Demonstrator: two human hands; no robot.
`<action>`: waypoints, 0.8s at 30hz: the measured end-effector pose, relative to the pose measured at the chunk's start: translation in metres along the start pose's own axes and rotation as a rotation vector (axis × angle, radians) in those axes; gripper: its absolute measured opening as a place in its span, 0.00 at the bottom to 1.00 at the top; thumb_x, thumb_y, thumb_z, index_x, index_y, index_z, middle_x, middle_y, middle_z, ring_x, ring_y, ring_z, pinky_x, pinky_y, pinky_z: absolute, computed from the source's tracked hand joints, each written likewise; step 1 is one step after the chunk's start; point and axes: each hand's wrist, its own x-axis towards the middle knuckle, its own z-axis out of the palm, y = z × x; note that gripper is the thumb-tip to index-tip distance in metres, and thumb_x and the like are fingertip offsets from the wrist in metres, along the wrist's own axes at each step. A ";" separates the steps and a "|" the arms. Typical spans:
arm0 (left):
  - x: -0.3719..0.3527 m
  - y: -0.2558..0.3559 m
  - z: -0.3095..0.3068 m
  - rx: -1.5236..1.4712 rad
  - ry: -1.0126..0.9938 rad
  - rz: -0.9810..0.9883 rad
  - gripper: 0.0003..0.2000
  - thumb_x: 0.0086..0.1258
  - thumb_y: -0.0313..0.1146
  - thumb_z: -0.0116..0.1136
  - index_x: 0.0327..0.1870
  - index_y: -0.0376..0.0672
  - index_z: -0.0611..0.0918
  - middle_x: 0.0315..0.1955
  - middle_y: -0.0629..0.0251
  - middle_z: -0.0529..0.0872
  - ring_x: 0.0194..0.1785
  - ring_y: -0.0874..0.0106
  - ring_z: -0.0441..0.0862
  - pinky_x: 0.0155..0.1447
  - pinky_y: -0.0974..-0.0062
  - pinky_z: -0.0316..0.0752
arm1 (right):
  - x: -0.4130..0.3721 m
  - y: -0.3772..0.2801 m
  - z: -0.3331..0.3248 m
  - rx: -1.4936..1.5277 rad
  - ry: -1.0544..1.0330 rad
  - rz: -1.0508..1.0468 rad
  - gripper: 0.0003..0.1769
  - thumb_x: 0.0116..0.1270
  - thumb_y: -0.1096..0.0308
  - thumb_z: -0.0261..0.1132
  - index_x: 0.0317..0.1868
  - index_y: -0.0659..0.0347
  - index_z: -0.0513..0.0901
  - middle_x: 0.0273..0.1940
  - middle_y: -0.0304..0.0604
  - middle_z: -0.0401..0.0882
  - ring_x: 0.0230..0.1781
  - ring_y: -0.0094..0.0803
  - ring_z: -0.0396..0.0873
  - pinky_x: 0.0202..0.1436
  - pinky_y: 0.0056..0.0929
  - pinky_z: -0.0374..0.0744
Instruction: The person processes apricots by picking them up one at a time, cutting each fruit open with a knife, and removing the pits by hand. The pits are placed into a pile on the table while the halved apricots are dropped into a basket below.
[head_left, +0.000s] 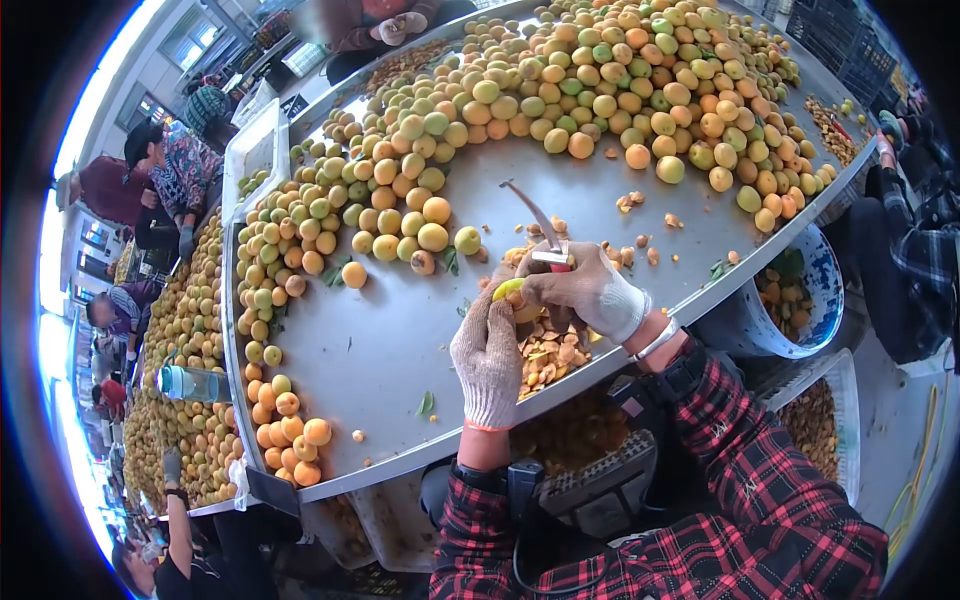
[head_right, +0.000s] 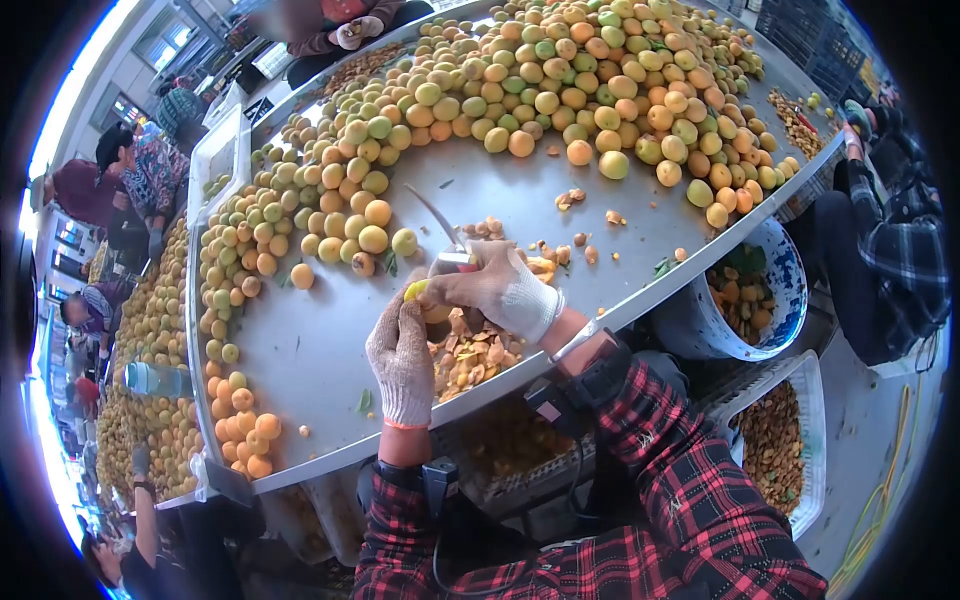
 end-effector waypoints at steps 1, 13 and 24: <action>0.000 0.004 -0.003 0.038 -0.040 -0.084 0.15 0.78 0.28 0.50 0.59 0.30 0.79 0.46 0.56 0.87 0.53 0.71 0.82 0.60 0.73 0.75 | 0.001 0.002 0.002 -0.001 -0.003 0.000 0.10 0.66 0.65 0.70 0.40 0.64 0.87 0.30 0.33 0.82 0.31 0.14 0.76 0.32 0.18 0.76; -0.008 -0.011 0.001 -0.680 -0.101 -0.360 0.14 0.80 0.37 0.51 0.49 0.33 0.82 0.33 0.68 0.82 0.27 0.84 0.76 0.30 0.85 0.73 | -0.005 0.005 0.005 -0.131 -0.041 -0.285 0.09 0.72 0.66 0.65 0.39 0.63 0.84 0.34 0.33 0.80 0.38 0.17 0.76 0.45 0.23 0.78; 0.002 -0.023 -0.010 -0.153 0.018 -0.217 0.14 0.79 0.34 0.51 0.48 0.30 0.84 0.29 0.65 0.85 0.28 0.78 0.80 0.33 0.80 0.76 | 0.010 0.022 0.011 -0.366 0.026 -0.309 0.10 0.70 0.63 0.69 0.43 0.62 0.85 0.36 0.36 0.84 0.38 0.18 0.78 0.43 0.24 0.79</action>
